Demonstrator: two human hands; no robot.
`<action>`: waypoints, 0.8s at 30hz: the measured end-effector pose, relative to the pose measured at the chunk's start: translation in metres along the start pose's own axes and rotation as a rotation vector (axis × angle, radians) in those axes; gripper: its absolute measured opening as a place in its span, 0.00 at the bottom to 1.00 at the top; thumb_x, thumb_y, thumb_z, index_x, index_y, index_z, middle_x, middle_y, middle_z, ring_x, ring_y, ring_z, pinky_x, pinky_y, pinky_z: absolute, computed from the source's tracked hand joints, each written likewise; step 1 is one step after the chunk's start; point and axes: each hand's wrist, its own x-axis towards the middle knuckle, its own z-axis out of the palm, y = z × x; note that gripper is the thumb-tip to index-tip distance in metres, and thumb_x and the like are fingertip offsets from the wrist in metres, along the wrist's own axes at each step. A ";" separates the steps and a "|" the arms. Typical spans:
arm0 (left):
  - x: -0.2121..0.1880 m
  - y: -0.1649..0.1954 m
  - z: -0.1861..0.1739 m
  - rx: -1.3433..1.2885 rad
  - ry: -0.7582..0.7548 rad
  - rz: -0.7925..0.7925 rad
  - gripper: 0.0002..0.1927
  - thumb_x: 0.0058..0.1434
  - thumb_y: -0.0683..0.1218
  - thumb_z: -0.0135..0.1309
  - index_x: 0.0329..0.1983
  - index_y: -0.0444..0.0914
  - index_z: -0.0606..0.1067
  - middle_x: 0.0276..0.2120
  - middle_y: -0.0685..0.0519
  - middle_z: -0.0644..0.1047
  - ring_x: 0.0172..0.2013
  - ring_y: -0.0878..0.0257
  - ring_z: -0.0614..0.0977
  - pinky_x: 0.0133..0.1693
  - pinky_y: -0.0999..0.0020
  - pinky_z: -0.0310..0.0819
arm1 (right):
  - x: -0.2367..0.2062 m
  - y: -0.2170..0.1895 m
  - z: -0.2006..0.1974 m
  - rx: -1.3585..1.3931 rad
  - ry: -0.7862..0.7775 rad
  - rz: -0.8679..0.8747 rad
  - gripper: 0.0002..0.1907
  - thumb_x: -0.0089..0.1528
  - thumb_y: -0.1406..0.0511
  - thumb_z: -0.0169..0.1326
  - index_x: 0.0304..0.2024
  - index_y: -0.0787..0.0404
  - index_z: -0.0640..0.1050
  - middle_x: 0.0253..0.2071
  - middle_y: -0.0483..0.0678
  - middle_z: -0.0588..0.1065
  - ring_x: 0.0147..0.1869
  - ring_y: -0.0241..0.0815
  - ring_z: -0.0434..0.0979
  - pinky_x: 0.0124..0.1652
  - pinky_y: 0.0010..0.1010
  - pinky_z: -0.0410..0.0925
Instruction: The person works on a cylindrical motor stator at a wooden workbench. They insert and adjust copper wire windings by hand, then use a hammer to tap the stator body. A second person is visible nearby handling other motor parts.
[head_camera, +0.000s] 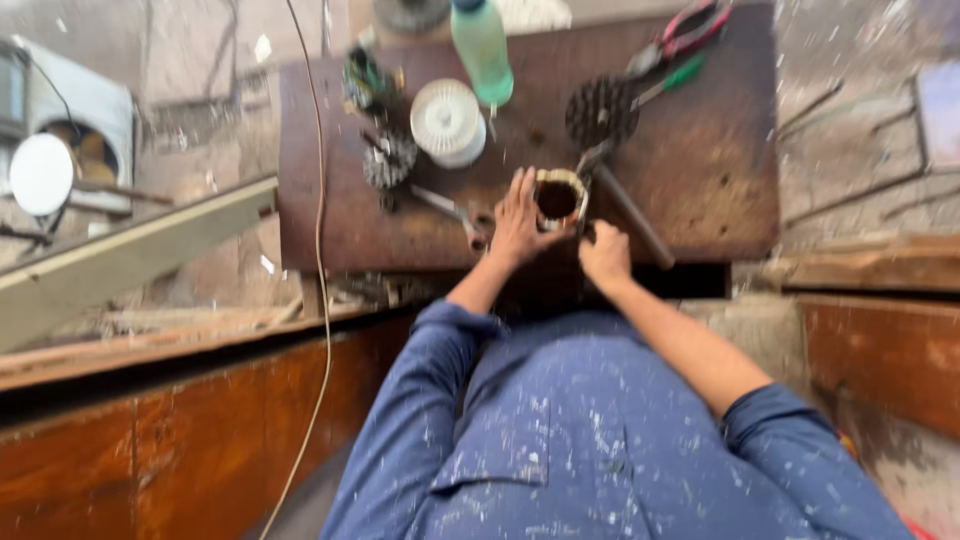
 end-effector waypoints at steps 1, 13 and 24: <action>-0.003 -0.002 0.002 0.004 -0.011 -0.003 0.69 0.45 0.71 0.69 0.78 0.40 0.44 0.75 0.39 0.52 0.72 0.44 0.59 0.66 0.46 0.53 | -0.002 0.003 -0.004 0.133 -0.172 0.205 0.14 0.62 0.65 0.53 0.48 0.62 0.81 0.33 0.62 0.81 0.37 0.56 0.85 0.43 0.42 0.76; -0.008 -0.014 -0.007 0.117 -0.064 0.494 0.16 0.61 0.47 0.63 0.51 0.40 0.77 0.49 0.53 0.79 0.64 0.55 0.72 0.68 0.49 0.51 | -0.023 -0.017 -0.050 0.141 -0.126 -0.251 0.12 0.64 0.62 0.57 0.48 0.60 0.81 0.33 0.60 0.80 0.36 0.56 0.83 0.36 0.42 0.73; 0.002 -0.029 0.004 -0.087 -0.132 0.486 0.14 0.56 0.42 0.63 0.47 0.41 0.79 0.43 0.53 0.81 0.56 0.55 0.77 0.67 0.48 0.58 | -0.004 -0.016 -0.060 -0.394 -0.248 -0.741 0.20 0.61 0.69 0.51 0.56 0.64 0.78 0.20 0.52 0.77 0.22 0.48 0.78 0.24 0.38 0.71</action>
